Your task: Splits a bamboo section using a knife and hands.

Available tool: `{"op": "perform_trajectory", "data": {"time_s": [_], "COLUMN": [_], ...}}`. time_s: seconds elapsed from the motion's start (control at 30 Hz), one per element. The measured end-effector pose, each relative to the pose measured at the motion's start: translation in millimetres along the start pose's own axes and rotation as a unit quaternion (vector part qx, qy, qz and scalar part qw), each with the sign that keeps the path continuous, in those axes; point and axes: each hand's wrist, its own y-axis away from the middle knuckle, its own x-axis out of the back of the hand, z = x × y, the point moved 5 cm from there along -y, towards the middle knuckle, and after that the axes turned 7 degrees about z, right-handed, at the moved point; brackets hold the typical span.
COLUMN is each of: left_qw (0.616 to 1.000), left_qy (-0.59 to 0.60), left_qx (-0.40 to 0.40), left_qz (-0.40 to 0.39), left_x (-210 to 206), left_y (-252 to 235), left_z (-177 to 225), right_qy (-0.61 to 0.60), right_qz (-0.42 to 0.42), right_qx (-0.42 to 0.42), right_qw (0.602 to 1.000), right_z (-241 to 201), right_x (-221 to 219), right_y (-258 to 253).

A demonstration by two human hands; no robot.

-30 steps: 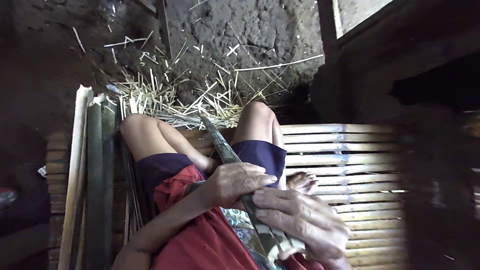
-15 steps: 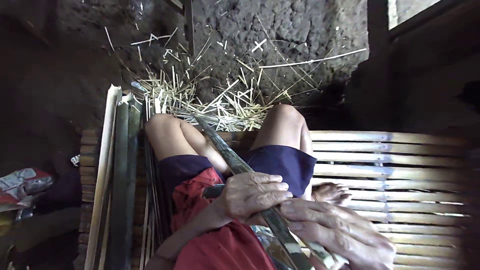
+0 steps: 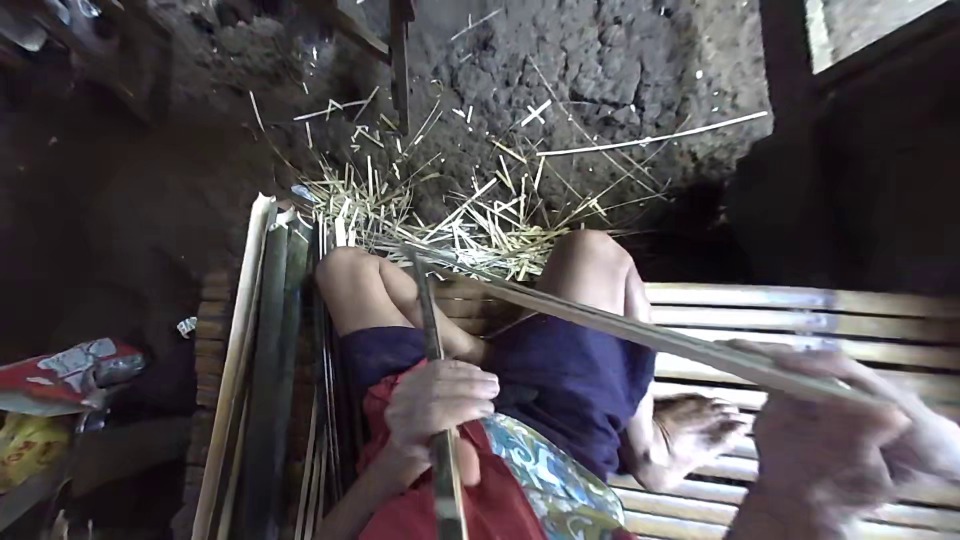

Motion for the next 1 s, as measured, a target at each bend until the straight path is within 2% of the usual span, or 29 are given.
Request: {"op": "perform_trajectory", "data": {"time_s": [0.1, 0.17, 0.23, 0.33, 0.4, 0.5, 0.6, 0.8, 1.0], "left_qw": [0.997, 0.996, 0.998, 0.990, 0.983, 0.986, 0.987, 0.969, 0.958], "left_qy": [-0.050, -0.076, -0.068, -0.057, -0.030, 0.038, 0.060, 0.059, 0.037], "left_qx": [-0.026, -0.022, -0.015, 0.026, 0.050, 0.079, 0.107, 0.104, 0.087], "left_qz": [-0.047, -0.044, -0.002, 0.123, 0.177, 0.144, 0.102, 0.217, 0.270], "left_x": [-10, -14, -4, 34, 54, 63, 64, 99, 122], "left_y": [-3, -8, -17, -37, -58, -79, -79, -91, -107], "left_z": [-6, -12, -18, -30, -46, -63, -76, -94, -109], "right_qy": [-0.001, -0.001, 0.000, 0.011, 0.008, 0.040, 0.093, 0.092, 0.149], "right_qz": [-0.074, -0.080, -0.089, -0.086, -0.089, -0.069, -0.018, 0.013, 0.037], "right_qx": [0.049, 0.051, 0.065, 0.074, 0.088, 0.080, 0.064, 0.028, -0.017], "right_qw": [0.996, 0.996, 0.994, 0.993, 0.992, 0.994, 0.993, 0.995, 0.988], "right_z": [-11, -7, -5, 1, 8, 20, 38, 66, 102], "right_x": [-23, -31, -36, -34, -31, -28, -27, -28, 6], "right_y": [-12, -23, -31, -41, -50, -65, -82, -108, -128]}}
